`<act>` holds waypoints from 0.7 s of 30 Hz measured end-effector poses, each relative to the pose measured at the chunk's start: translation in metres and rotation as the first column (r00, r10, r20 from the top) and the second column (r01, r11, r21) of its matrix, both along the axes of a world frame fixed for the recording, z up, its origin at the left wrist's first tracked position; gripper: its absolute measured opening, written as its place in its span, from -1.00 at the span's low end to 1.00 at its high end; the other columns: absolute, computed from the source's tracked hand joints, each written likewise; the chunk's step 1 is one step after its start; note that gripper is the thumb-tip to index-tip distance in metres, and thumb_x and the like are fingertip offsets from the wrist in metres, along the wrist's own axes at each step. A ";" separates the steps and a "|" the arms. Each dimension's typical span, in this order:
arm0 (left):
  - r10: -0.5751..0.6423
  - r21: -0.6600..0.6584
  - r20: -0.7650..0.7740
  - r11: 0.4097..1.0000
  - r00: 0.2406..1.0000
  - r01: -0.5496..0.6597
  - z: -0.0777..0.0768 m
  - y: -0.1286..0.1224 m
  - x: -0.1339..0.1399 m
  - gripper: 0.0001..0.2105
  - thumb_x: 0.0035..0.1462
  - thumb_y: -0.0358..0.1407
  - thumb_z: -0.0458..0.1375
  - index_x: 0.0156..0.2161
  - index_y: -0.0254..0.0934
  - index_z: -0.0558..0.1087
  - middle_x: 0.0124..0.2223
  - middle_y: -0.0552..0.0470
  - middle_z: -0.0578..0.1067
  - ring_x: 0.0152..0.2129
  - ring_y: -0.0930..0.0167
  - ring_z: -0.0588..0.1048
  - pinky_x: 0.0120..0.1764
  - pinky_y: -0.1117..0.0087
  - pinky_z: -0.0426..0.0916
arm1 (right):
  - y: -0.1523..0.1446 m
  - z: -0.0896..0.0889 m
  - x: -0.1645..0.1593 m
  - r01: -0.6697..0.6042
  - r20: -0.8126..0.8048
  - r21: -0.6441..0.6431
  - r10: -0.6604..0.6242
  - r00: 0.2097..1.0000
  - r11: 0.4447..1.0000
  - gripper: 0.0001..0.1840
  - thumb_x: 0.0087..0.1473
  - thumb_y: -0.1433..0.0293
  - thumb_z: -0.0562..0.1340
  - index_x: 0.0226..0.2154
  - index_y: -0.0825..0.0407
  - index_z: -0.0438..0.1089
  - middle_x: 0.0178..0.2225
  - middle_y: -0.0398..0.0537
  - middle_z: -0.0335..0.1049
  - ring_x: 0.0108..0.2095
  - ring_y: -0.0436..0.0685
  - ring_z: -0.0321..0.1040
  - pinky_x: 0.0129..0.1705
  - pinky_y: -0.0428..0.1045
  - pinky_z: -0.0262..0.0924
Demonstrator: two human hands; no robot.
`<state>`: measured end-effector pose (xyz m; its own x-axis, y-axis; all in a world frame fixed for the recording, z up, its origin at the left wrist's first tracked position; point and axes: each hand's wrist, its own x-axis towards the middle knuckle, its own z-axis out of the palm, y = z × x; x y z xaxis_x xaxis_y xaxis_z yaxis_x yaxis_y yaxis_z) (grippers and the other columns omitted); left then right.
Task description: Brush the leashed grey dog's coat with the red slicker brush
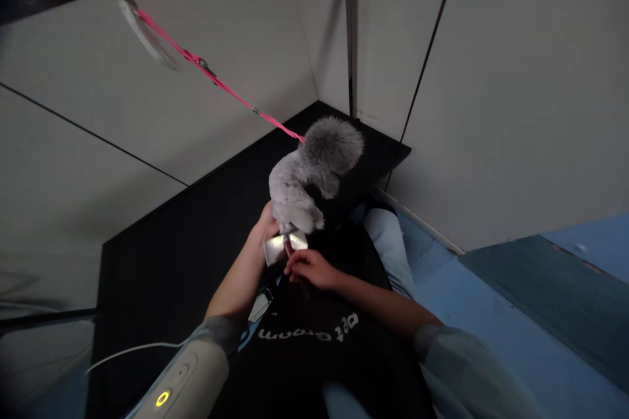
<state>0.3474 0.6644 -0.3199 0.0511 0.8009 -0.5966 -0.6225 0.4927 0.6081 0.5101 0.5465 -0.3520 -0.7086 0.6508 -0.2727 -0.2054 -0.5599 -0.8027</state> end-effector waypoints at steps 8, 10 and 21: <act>0.026 -0.029 0.123 0.999 0.992 -0.022 0.000 -0.010 -0.003 -0.80 0.27 -0.31 0.08 -0.29 -0.33 0.53 -0.49 -0.02 0.59 -0.58 0.37 0.54 -0.33 0.38 0.53 | 0.010 -0.008 0.010 -0.099 -0.004 -0.023 0.099 0.995 0.995 -0.90 -0.06 0.38 0.32 -0.41 0.04 0.41 -0.48 -0.18 0.48 -0.58 -0.06 0.31 -0.59 -0.19 0.13; 0.025 -0.034 0.146 0.999 0.989 -0.020 -0.001 -0.013 -0.005 -0.79 0.28 -0.29 0.08 -0.20 -0.36 0.54 -0.44 -0.05 0.61 -0.56 0.35 0.56 -0.31 0.37 0.53 | 0.015 -0.008 0.014 -0.043 0.033 0.020 0.043 0.999 0.999 -0.91 -0.04 0.38 0.31 -0.43 0.05 0.41 -0.50 -0.19 0.46 -0.57 -0.08 0.30 -0.58 -0.20 0.13; 0.137 -0.059 0.162 0.990 0.977 -0.129 -0.004 -0.052 -0.017 -0.66 0.30 0.00 0.14 -0.15 -0.27 0.52 -0.36 -0.01 0.64 -0.46 0.37 0.61 -0.37 0.43 0.52 | 0.004 0.009 0.021 -0.169 0.250 0.286 0.097 0.963 0.943 -0.90 0.02 0.46 0.27 -0.39 0.06 0.53 -0.48 -0.16 0.48 -0.54 -0.05 0.32 -0.53 -0.17 0.18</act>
